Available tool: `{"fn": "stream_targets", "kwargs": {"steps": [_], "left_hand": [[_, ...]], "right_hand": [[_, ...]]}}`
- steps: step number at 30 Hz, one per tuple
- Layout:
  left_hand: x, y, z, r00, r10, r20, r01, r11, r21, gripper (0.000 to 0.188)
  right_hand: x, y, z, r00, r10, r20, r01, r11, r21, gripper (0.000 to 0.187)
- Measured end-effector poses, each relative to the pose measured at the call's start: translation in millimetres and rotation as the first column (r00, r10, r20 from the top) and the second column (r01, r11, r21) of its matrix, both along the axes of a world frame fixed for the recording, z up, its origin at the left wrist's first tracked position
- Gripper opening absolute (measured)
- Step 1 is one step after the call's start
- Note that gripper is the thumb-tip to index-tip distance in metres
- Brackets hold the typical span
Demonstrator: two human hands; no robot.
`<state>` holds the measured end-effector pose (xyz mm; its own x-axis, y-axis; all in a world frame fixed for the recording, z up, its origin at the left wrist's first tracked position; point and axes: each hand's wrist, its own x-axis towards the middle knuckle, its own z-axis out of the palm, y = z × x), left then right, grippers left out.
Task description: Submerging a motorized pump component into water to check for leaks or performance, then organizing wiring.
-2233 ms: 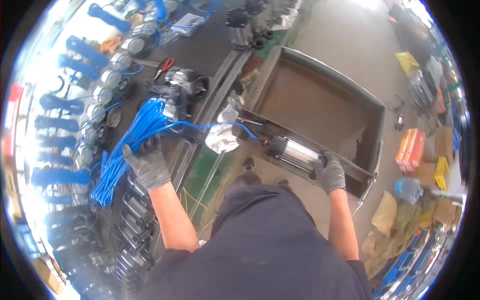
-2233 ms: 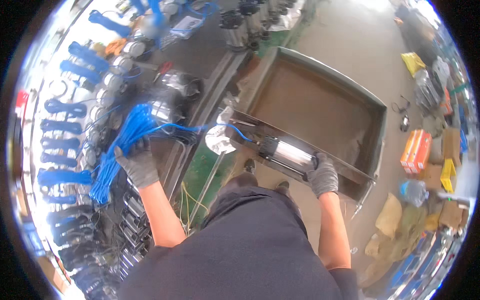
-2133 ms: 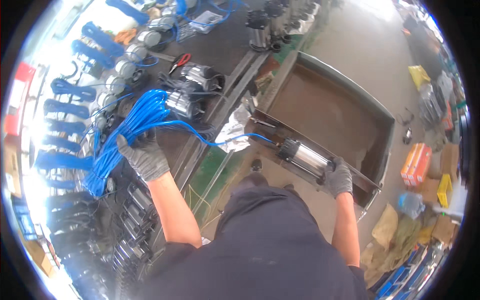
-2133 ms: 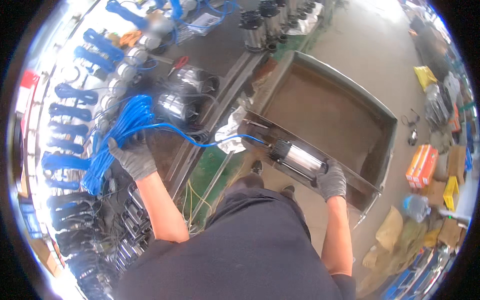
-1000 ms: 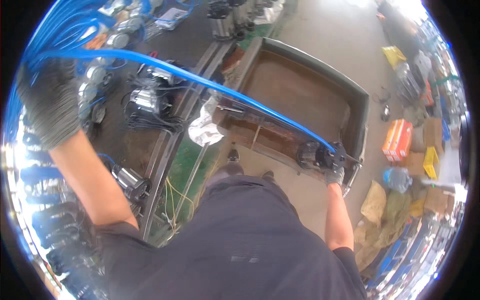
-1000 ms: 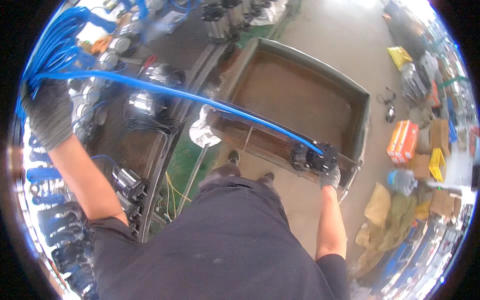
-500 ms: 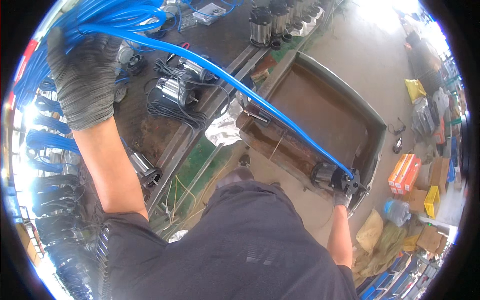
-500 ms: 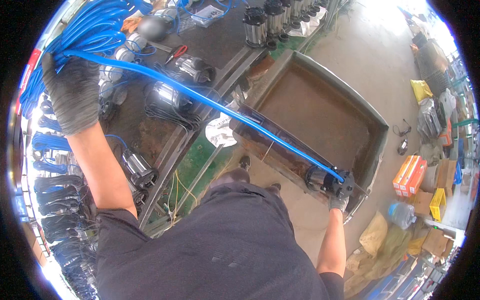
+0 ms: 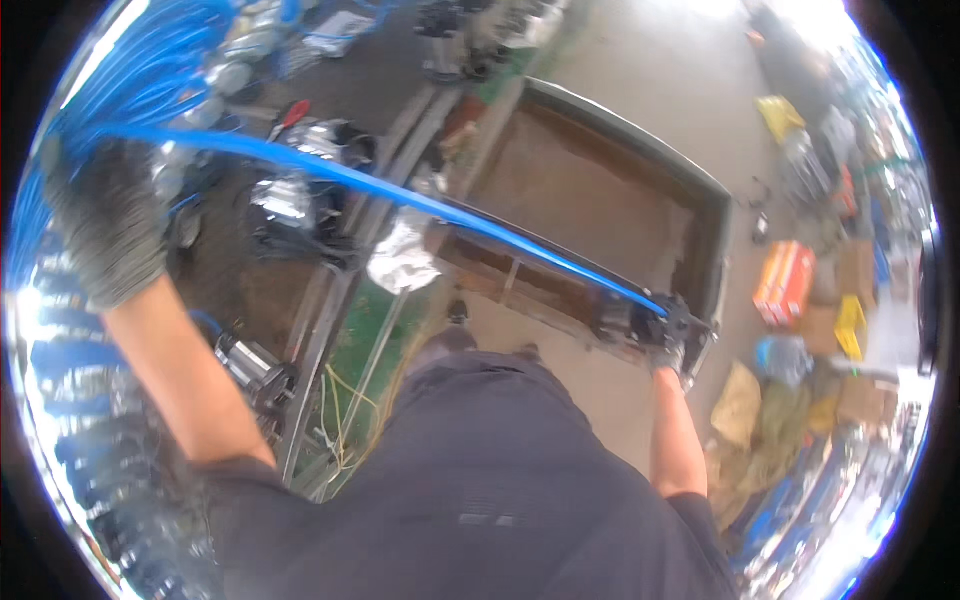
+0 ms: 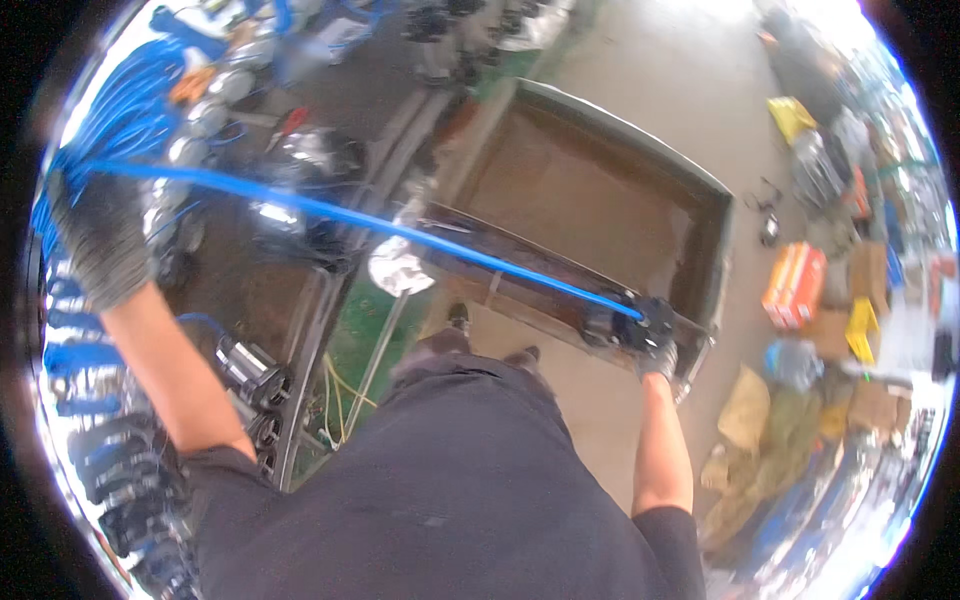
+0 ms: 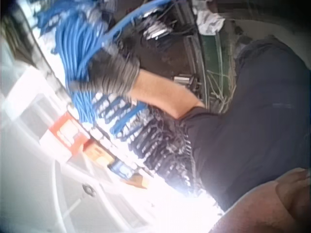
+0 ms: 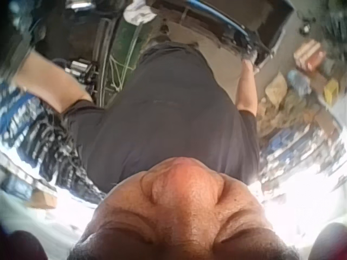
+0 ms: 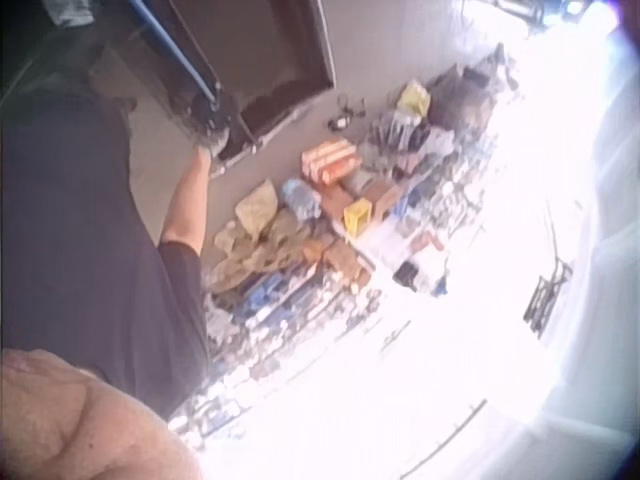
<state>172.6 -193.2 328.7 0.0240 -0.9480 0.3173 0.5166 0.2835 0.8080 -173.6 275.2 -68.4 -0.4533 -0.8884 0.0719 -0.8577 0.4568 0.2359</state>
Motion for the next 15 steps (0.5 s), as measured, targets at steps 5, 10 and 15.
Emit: {"fn": "stream_targets", "kwargs": {"steps": [5, 10, 15], "left_hand": [[16.4, -56.3, -14.1, 0.984, -0.167, -0.063, 0.171, 0.984, 0.056, 0.054], [6.9, -49.4, -28.8, 0.944, -0.313, -0.107, 0.319, 0.947, 0.042, 0.054], [20.5, -67.9, -35.8, 0.890, -0.432, -0.147, 0.438, 0.899, 0.011, 0.054]], "right_hand": [[-15.0, 35.0, -67.4, 0.975, -0.169, 0.147, 0.167, 0.986, 0.031, 0.044], [-35.0, 53.4, -95.2, 0.995, -0.086, -0.050, 0.093, 0.985, 0.144, 0.048], [-24.8, 59.8, -85.7, 0.997, -0.019, -0.077, 0.012, 0.996, -0.090, 0.033]]}}
